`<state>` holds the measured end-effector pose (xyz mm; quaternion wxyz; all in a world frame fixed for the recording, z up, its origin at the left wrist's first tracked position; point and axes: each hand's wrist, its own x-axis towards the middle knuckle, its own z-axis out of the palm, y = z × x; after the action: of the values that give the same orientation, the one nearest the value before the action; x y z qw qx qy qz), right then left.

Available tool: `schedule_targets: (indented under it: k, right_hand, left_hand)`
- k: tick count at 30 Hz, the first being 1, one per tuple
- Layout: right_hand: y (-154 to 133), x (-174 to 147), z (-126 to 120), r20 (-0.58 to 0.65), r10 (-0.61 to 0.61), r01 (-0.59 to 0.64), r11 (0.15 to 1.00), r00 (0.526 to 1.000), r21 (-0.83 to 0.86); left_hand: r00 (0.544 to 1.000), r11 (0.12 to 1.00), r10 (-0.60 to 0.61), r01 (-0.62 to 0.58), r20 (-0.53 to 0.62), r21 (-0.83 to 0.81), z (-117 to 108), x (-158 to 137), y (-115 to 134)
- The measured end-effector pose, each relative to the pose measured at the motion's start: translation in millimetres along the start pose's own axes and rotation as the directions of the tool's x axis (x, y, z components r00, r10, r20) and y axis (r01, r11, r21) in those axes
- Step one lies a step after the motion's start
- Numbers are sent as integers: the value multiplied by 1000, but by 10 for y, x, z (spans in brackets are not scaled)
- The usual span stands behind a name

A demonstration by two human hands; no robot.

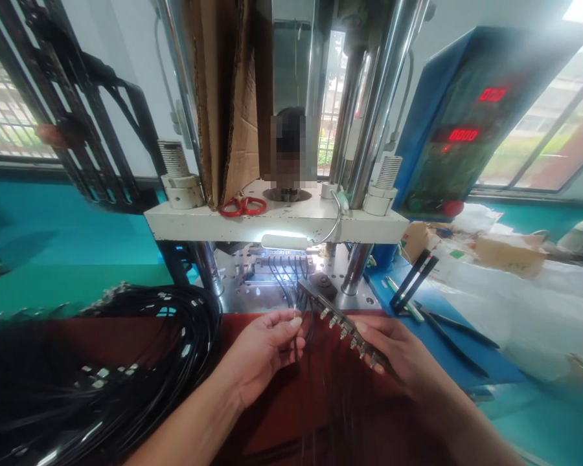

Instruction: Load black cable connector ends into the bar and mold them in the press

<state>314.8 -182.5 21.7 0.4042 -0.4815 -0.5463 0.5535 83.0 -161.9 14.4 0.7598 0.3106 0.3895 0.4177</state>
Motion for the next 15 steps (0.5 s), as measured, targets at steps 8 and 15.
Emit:
schedule_targets:
  k: [8, 15]
  right_hand:
    - [-77, -41, 82, 73, 14, -9, 998, 997, -63]
    - [-87, -51, 94, 84, 17, -5, 991, 996, -136]
  left_hand:
    - [996, 990, 77, -72, -41, 123, 63, 31, -65]
    - [994, 978, 79, -64, -69, 197, 103, 36, -120]
